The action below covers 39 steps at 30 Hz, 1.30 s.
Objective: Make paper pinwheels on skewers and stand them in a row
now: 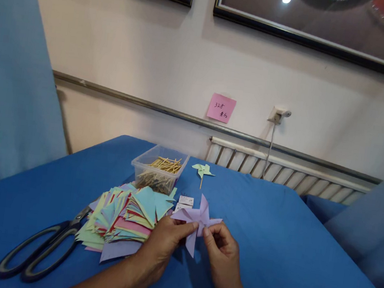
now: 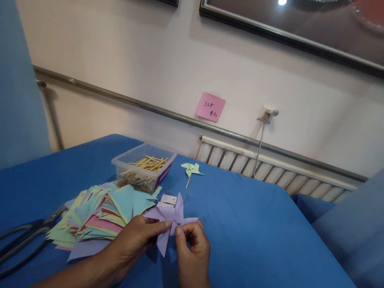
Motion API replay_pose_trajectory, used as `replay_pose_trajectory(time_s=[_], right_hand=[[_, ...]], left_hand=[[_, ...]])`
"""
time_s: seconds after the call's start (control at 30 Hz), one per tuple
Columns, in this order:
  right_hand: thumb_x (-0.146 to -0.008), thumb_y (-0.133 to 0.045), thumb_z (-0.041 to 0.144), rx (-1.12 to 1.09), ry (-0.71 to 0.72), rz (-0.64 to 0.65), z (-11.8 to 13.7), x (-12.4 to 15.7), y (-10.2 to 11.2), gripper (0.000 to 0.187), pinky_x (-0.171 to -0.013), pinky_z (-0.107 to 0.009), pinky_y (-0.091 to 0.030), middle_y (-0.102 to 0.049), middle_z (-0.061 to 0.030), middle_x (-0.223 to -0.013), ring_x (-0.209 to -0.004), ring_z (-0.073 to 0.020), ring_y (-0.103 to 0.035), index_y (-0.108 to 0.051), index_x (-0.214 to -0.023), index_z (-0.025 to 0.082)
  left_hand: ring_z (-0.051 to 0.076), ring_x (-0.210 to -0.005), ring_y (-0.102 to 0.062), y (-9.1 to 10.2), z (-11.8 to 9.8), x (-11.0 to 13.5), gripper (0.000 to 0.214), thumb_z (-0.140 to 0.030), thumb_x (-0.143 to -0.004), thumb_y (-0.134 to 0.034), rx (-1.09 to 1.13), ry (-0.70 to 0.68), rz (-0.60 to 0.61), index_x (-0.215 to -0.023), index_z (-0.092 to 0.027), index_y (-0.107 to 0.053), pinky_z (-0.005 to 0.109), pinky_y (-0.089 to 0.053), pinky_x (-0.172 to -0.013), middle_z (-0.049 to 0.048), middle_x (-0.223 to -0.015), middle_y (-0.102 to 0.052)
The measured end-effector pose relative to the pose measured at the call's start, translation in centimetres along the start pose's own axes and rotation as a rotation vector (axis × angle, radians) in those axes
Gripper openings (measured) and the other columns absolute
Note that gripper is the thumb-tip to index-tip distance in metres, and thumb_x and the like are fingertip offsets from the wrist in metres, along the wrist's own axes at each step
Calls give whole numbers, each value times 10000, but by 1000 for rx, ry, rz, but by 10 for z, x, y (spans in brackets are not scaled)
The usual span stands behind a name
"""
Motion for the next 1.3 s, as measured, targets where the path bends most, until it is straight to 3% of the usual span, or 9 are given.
replay_pose_trajectory(time_s=[0.47, 0.83, 1.3], right_hand=[[-790, -585, 234, 133, 107, -34, 9, 1, 3, 155, -625, -252, -407, -533, 5, -673, -665, -148, -501, -566, -645, 182], [-778, -598, 321, 52, -7, -35, -9, -2, 2, 207, -591, -240, -393, -519, 19, -643, -621, -131, -466, -552, -642, 171], [-751, -636, 367, -63, -116, -44, -16, 0, 0, 253, -562, -232, -374, -492, 32, -595, -580, -117, -432, -543, -619, 172]], left_hand=[[132, -572, -562, 4, 10, -5, 252, -330, -620, -744, -36, -9, 11, -760, -122, -712, 225, -407, -563, 32, -644, -670], [152, -655, -591, 3, 12, -6, 283, -303, -637, -741, -21, -7, 19, -858, -129, -712, 253, -442, -634, 49, -742, -690], [130, -584, -563, 4, 11, -6, 204, -286, -632, -729, -69, -20, 4, -753, -121, -717, 226, -420, -571, 37, -664, -675]])
Point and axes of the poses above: each hand's wrist, its own x-axis away from the middle knuckle, its own y-axis out of the back of the hand, z = x × y, the point moved 6 cm from there along -x, towards the middle knuckle
